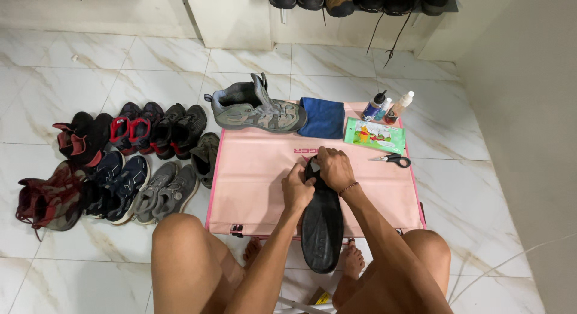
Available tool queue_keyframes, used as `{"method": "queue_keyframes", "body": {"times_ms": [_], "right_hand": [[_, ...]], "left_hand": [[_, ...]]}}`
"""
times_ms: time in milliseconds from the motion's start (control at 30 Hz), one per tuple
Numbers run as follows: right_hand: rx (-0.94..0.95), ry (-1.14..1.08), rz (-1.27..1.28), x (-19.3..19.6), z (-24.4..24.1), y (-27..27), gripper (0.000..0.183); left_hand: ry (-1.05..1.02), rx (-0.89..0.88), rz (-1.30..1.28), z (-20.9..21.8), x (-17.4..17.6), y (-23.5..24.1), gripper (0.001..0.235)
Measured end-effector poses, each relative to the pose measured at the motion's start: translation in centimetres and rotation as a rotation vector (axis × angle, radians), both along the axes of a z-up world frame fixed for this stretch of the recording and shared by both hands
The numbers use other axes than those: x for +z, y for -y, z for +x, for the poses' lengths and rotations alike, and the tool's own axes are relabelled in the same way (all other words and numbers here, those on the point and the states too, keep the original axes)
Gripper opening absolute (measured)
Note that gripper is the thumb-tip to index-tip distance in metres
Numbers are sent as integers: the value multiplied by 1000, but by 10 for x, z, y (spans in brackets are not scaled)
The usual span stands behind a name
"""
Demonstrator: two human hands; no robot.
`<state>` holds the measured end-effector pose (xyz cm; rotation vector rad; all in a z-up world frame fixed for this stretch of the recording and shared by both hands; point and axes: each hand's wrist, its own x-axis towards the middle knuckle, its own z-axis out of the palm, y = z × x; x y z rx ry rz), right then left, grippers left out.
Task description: The person cleans a black shoe insole using a white cloth. They wipe the insole repeatedly, turning it over to clean both sides, and continue scrubbing the surface.
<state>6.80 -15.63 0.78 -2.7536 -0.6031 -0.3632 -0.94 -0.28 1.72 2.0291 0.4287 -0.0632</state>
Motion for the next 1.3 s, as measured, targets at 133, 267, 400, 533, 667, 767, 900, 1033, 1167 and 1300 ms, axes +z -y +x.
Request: {"method": "queue_keyframes", "body": {"times_ms": [133,267,400,533,667,767,900,1033,1167,1300], "right_hand": [[-7,65,25,-30,4,4,14],[-123,30,278,-39,4,13,14],[-255,-65,563,-14,7,36,21],[-269,-73,461,24,-3,27,26],[-222,-42,418,34,-14,26,14],[-111,-17,260,46,-3,14,15],[-71,-36,147,34,17,2,15],[13,-28,259,-14,40,-17,19],[15,-15,81,-11,33,-24,8],[83,103,14,-10,38,-22,15]], "left_hand": [[10,-19,0,4,-7,-2,36],[14,-40,-18,2,-3,-3,35],[7,-37,-39,7,-6,-6,35],[25,-31,26,30,-23,-15,24],[28,-13,86,34,-20,-29,25],[69,-75,254,49,12,-39,32],[226,-168,319,79,-18,-53,42],[296,-123,238,57,-4,-45,44],[354,-140,192,47,1,-44,42],[359,-147,184,54,-18,-46,39]]}}
